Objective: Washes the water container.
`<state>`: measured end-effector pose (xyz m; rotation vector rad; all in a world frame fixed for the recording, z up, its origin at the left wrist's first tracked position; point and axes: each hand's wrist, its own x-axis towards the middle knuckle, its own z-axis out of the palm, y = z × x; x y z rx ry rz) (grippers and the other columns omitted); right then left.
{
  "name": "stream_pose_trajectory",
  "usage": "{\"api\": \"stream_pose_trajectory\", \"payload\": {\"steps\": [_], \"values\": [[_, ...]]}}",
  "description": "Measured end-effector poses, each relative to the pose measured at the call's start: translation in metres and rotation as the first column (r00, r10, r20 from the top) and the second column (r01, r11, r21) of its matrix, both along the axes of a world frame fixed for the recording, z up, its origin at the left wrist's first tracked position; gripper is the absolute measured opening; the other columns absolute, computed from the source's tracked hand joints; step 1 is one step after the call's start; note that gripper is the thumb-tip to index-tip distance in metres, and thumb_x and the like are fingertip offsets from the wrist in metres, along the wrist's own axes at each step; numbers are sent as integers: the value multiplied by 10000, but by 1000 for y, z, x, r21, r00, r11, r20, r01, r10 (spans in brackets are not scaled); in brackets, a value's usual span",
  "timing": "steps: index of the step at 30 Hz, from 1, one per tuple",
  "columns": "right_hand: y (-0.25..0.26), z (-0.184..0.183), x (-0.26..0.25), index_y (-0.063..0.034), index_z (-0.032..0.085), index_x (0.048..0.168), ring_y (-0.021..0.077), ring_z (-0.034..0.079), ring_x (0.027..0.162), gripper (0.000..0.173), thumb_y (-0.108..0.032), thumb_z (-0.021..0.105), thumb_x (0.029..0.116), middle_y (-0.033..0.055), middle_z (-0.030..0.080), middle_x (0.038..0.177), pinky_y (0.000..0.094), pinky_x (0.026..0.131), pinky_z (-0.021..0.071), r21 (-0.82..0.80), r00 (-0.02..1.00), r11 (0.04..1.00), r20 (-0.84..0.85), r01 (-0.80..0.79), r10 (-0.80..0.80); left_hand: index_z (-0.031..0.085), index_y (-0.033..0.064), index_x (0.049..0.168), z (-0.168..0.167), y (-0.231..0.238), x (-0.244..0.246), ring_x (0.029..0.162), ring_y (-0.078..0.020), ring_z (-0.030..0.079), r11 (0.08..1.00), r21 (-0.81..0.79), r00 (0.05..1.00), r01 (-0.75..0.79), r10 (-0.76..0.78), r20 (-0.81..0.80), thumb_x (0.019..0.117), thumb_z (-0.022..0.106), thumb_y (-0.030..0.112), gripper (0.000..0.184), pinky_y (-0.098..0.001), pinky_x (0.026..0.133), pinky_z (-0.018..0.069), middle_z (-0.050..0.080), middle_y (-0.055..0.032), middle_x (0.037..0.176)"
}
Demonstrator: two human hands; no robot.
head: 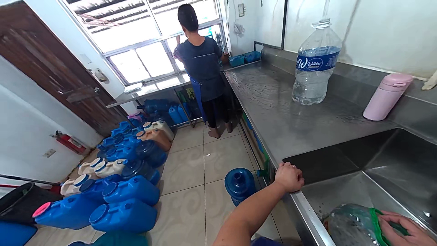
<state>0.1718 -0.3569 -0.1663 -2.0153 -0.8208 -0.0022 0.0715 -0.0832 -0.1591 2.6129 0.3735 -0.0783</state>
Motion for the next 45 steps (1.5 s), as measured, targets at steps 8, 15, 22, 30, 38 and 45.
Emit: {"api": "stream_pose_trajectory", "payload": {"steps": [8, 15, 22, 30, 38, 45], "values": [[-18, -9, 15, 261, 536, 1108, 337, 591, 1173, 492, -37, 691, 749, 398, 587, 1210, 366, 1021, 466, 104, 960, 963, -102, -250, 260, 722, -30, 1063, 0, -1, 0, 1224, -361, 561, 1000, -3, 1000, -3, 3, -3, 1017, 526, 198, 304, -528, 1108, 324, 681, -209, 1143], [-20, -9, 15, 270, 538, 1041, 297, 586, 1206, 434, -6, 671, 732, 394, 583, 1226, 332, 1028, 463, 143, 947, 960, -186, -239, 263, 719, -31, 1061, 0, 0, -1, 1228, -362, 557, 1000, -13, 1000, 1, -1, -6, 1018, 526, 198, 303, -528, 1107, 322, 678, -210, 1150], [-15, -9, 7, 285, 528, 1063, 349, 579, 1217, 402, 34, 662, 779, 417, 568, 1238, 367, 1045, 455, 128, 966, 979, -184, -162, 183, 723, -26, 1073, 0, -1, -1, 1234, -363, 560, 1000, -2, 1000, -4, 4, -1, 1017, 537, 201, 298, -528, 1120, 319, 679, -215, 1158], [-15, -14, 7, 279, 543, 1044, 344, 595, 1187, 384, 40, 662, 768, 423, 580, 1206, 360, 1026, 466, 134, 977, 979, -131, -152, 170, 719, -31, 1079, 2, -1, 0, 1238, -361, 557, 1000, -4, 1000, -4, 4, -8, 1021, 525, 195, 304, -525, 1121, 316, 676, -218, 1162], [-20, -17, 5, 273, 551, 1046, 333, 596, 1176, 373, 28, 660, 786, 421, 585, 1198, 349, 1017, 467, 131, 990, 988, -98, -86, 99, 716, -34, 1076, 1, -1, 1, 1238, -360, 556, 1000, -7, 1000, -8, 8, -9, 1020, 525, 197, 305, -520, 1123, 317, 675, -216, 1167], [-18, -14, 1, 262, 558, 1040, 351, 603, 1152, 361, 42, 664, 774, 417, 590, 1192, 374, 1002, 475, 132, 994, 990, -90, -49, 62, 711, -38, 1082, 3, -2, 0, 1237, -354, 554, 1000, -5, 1000, -5, 5, -13, 1024, 509, 196, 314, -516, 1116, 314, 673, -217, 1164]]}}
